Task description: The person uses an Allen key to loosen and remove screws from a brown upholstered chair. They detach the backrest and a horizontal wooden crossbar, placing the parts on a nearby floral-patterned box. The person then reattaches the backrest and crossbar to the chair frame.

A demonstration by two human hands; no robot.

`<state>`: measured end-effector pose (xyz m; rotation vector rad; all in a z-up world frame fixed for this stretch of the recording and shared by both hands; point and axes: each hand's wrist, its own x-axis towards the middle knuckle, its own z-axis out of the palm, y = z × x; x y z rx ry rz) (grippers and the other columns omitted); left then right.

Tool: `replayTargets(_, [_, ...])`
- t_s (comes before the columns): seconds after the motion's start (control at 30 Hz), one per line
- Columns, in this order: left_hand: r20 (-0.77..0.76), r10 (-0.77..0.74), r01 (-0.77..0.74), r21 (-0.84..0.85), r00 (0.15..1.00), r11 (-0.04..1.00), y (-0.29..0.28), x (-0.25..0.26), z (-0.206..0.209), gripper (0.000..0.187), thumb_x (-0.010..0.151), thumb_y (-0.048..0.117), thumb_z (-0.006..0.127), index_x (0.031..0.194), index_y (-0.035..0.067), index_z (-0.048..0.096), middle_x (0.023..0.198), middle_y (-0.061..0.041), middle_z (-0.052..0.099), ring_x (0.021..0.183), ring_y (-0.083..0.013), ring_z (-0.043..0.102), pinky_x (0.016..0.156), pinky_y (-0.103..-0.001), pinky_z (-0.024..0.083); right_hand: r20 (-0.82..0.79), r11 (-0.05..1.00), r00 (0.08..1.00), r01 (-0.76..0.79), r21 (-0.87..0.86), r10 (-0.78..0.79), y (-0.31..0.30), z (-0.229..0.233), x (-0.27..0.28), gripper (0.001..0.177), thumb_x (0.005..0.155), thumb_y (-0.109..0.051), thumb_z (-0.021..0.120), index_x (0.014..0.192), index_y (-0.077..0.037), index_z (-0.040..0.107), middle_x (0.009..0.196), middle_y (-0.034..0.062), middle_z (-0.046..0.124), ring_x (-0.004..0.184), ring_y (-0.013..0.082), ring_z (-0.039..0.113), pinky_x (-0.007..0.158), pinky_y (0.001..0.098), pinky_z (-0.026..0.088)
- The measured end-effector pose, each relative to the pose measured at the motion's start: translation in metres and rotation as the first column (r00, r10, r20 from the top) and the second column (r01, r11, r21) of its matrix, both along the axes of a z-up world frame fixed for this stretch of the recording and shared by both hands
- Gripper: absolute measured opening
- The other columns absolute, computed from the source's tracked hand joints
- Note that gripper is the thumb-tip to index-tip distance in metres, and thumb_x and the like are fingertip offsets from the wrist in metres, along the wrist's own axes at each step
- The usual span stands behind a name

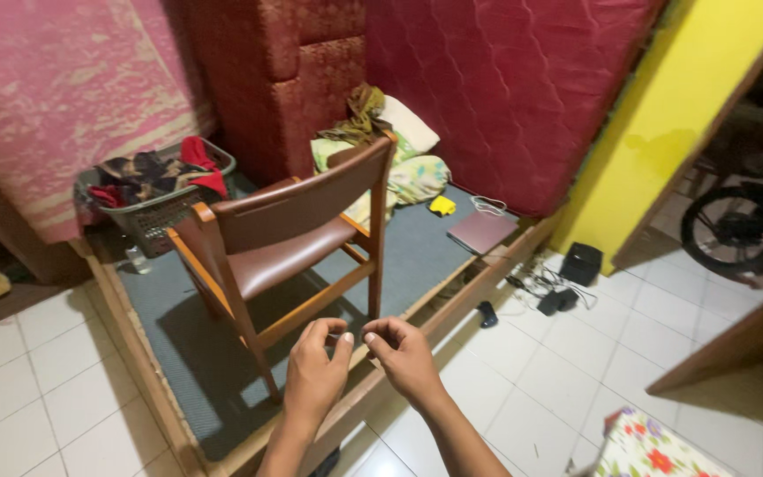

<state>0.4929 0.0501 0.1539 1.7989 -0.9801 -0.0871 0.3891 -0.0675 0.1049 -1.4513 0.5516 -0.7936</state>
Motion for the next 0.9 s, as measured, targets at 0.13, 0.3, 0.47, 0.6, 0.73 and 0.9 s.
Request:
replayTargets(0.13, [0.053,0.014,-0.013,-0.021,0.999,1.000,-0.017,0.021,0.003,0.023,0.086,0.018,0.068,0.103,0.003,0.069,0.101,-0.014,0.073,0.092,-0.0304,0.072,0.081,-0.040,0.055,0.027,0.999,0.999,-0.026,-0.032,0.027,-0.022,0.000,0.032,0.015,0.092,-0.009,0.068,0.102,0.001,0.072,0.085,0.0032,0.073,0.075,0.0103,0.067,0.070,0.0267,0.057])
replayTargets(0.3, [0.114,0.055,-0.051,-0.036,0.992,0.998,-0.051,0.038,0.007,0.022,0.087,0.016,0.067,0.104,0.002,0.068,0.104,-0.016,0.071,0.097,-0.0356,0.069,0.084,-0.043,0.054,0.053,0.994,0.997,-0.052,-0.092,0.057,-0.067,-0.001,0.061,0.015,0.094,-0.009,0.068,0.104,0.001,0.073,0.087,0.0034,0.073,0.078,0.0090,0.065,0.071,0.0255,0.055])
replayTargets(0.47, [0.175,0.126,-0.120,-0.041,0.976,0.992,-0.113,0.051,0.016,0.023,0.087,0.017,0.066,0.105,0.003,0.068,0.106,-0.016,0.070,0.100,-0.0359,0.068,0.086,-0.044,0.053,0.106,0.989,0.985,-0.128,-0.080,0.136,-0.138,-0.001,0.088,0.016,0.095,-0.010,0.067,0.105,0.002,0.070,0.090,0.0032,0.074,0.081,0.0094,0.068,0.073,0.0253,0.057])
replayTargets(0.6, [0.197,0.199,-0.196,-0.035,0.960,0.980,-0.179,0.053,0.031,0.022,0.088,0.016,0.066,0.106,0.003,0.067,0.110,-0.017,0.068,0.105,-0.0369,0.065,0.090,-0.045,0.051,0.124,0.977,0.971,-0.193,-0.087,0.203,-0.212,0.007,0.101,0.016,0.094,-0.010,0.066,0.106,0.001,0.069,0.089,0.0043,0.074,0.081,0.0111,0.071,0.074,0.0250,0.058])
replayTargets(0.73, [0.346,0.224,-0.187,-0.137,0.911,0.973,-0.236,0.055,0.045,0.026,0.086,0.013,0.068,0.110,0.002,0.066,0.112,-0.017,0.067,0.109,-0.0377,0.062,0.094,-0.045,0.049,0.125,0.971,0.978,-0.142,-0.193,0.168,-0.280,0.015,0.111,0.016,0.094,-0.008,0.068,0.106,0.001,0.070,0.092,0.0047,0.075,0.082,0.0106,0.068,0.075,0.0266,0.056])
replayTargets(0.9, [0.505,0.284,-0.216,-0.191,0.815,0.958,-0.293,0.062,0.061,0.037,0.081,0.008,0.071,0.116,-0.002,0.063,0.117,-0.018,0.064,0.115,-0.0379,0.059,0.098,-0.046,0.047,0.111,0.933,0.991,-0.025,-0.359,0.069,-0.345,0.031,0.122,0.020,0.091,-0.007,0.068,0.109,0.001,0.072,0.094,0.0068,0.077,0.083,0.0135,0.069,0.079,0.0297,0.057])
